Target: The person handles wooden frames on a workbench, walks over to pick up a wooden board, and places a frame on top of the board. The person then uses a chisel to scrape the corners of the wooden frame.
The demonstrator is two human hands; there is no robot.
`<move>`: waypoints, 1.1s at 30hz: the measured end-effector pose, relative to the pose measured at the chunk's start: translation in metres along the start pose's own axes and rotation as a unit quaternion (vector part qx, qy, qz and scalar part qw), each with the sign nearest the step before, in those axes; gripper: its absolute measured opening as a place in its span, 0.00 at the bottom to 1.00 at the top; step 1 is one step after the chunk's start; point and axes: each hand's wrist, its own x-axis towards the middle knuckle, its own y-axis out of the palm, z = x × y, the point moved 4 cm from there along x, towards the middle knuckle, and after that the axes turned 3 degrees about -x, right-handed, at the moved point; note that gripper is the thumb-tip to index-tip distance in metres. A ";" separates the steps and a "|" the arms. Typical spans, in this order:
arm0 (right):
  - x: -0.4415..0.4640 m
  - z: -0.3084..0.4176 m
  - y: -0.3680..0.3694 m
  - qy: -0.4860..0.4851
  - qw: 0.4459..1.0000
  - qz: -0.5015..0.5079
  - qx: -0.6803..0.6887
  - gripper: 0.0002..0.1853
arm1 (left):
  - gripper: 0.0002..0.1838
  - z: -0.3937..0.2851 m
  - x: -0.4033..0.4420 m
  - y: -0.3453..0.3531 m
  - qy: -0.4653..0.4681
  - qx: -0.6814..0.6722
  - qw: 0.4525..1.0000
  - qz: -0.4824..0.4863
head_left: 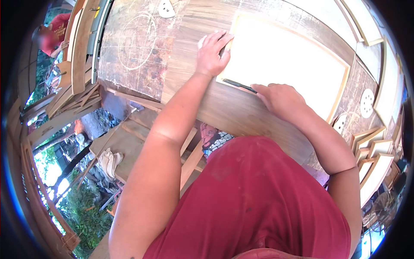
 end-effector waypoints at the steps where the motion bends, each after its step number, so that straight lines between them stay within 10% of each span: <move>1: 0.000 0.003 -0.004 -0.001 1.000 0.002 -0.003 0.18 | 0.25 0.001 0.001 0.000 -0.001 0.000 1.000 0.000; 18: -0.038 -0.032 0.032 0.073 0.979 -0.112 0.156 0.20 | 0.25 0.002 0.000 0.001 -0.004 -0.006 1.000 0.008; 33: -0.046 -0.055 0.061 0.008 0.853 -0.308 0.420 0.20 | 0.22 0.007 0.000 -0.003 0.019 0.015 0.999 -0.028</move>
